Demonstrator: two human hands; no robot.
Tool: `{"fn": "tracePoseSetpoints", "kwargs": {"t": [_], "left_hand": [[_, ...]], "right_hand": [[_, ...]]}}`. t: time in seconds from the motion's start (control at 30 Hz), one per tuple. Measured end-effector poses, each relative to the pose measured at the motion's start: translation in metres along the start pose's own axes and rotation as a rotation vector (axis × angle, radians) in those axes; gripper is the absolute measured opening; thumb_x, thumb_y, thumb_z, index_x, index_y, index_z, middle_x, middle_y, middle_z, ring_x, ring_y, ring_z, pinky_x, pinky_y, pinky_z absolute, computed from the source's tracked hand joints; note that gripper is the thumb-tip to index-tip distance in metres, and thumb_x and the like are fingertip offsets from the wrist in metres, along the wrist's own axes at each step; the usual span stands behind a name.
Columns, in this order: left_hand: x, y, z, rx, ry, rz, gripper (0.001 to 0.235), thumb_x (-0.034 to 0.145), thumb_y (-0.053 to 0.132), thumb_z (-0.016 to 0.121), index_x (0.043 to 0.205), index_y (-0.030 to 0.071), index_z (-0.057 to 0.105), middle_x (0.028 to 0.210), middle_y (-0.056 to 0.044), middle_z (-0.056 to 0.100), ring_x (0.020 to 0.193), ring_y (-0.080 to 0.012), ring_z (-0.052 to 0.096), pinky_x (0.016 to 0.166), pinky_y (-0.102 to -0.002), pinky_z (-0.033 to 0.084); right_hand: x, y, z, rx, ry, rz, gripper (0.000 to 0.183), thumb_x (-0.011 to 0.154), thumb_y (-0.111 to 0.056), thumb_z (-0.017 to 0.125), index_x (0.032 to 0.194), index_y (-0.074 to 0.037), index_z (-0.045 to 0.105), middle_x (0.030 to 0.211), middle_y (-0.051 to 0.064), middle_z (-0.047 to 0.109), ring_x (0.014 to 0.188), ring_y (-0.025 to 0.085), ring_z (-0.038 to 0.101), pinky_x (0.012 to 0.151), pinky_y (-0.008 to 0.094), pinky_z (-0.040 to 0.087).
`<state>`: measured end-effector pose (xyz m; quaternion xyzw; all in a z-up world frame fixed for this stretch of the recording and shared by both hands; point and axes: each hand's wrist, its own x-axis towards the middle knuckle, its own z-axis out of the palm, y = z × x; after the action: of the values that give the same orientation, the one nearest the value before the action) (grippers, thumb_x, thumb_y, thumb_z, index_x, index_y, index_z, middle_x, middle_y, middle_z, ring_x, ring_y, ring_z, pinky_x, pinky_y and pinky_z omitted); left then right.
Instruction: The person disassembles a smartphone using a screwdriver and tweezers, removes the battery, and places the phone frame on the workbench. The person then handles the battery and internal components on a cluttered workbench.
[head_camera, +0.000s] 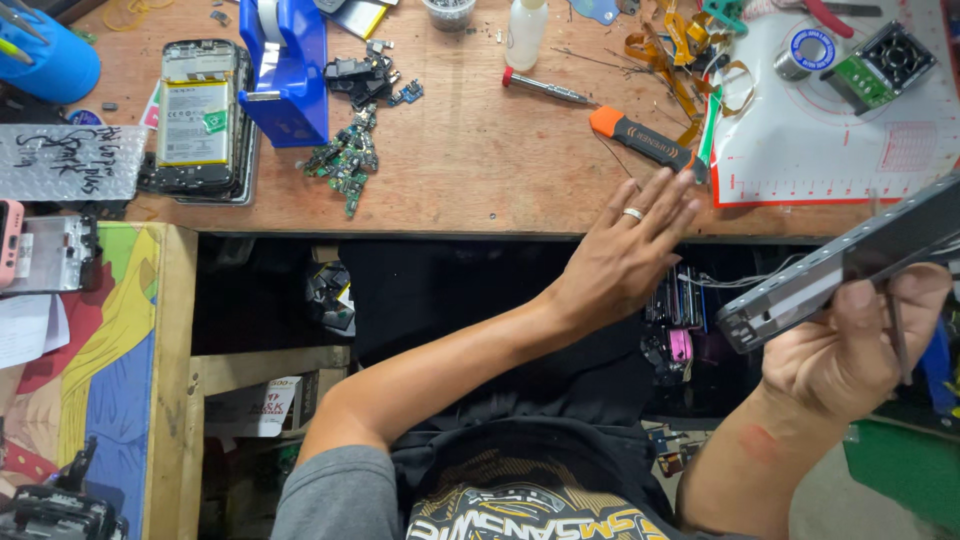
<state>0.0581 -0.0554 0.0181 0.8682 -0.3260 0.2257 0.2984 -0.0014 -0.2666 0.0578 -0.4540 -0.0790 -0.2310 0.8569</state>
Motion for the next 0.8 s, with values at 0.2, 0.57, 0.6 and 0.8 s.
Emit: {"fn": "tracePoseSetpoints", "kwargs": {"t": [0.2,0.57,0.6,0.8], "left_hand": [[-0.022,0.022,-0.004,-0.271,-0.095,0.125,0.045,0.084,0.011,0.066,0.128,0.004,0.063,0.115,-0.014,0.071,0.117,-0.0284,0.067,0.121,-0.047,0.041],[-0.052,0.002,-0.101,-0.669,0.282,-0.774,0.014,0.1,0.008,0.059,0.109,0.003,0.07,0.09,-0.007,0.073,0.085,-0.0144,0.073,0.081,-0.029,0.057],[-0.053,0.002,-0.105,-0.695,0.335,-0.739,0.015,0.103,0.008,0.059,0.113,0.002,0.069,0.094,-0.007,0.073,0.09,-0.0141,0.071,0.085,-0.028,0.056],[-0.047,0.005,-0.104,-0.85,0.405,-0.646,0.035,0.094,0.0,0.072,0.127,-0.002,0.06,0.108,-0.009,0.07,0.096,-0.0127,0.068,0.09,-0.026,0.058]], "right_hand": [[0.002,0.01,0.003,-0.005,-0.018,0.034,0.027,0.104,0.011,0.073,0.112,-0.004,0.052,0.115,0.013,0.065,0.105,0.021,0.066,0.103,0.035,0.056],[-0.002,0.082,0.04,-0.175,-0.015,0.169,0.032,0.099,0.019,0.074,0.11,-0.003,0.053,0.098,0.01,0.066,0.083,0.012,0.066,0.083,0.024,0.058],[0.0,0.086,0.045,-0.149,-0.009,0.192,0.033,0.099,0.018,0.074,0.111,-0.004,0.053,0.097,0.009,0.066,0.082,0.012,0.066,0.082,0.024,0.058],[0.009,0.096,0.074,-0.094,0.0,0.282,0.032,0.098,0.014,0.074,0.113,-0.006,0.053,0.1,0.008,0.065,0.085,0.013,0.069,0.085,0.028,0.063]]}}
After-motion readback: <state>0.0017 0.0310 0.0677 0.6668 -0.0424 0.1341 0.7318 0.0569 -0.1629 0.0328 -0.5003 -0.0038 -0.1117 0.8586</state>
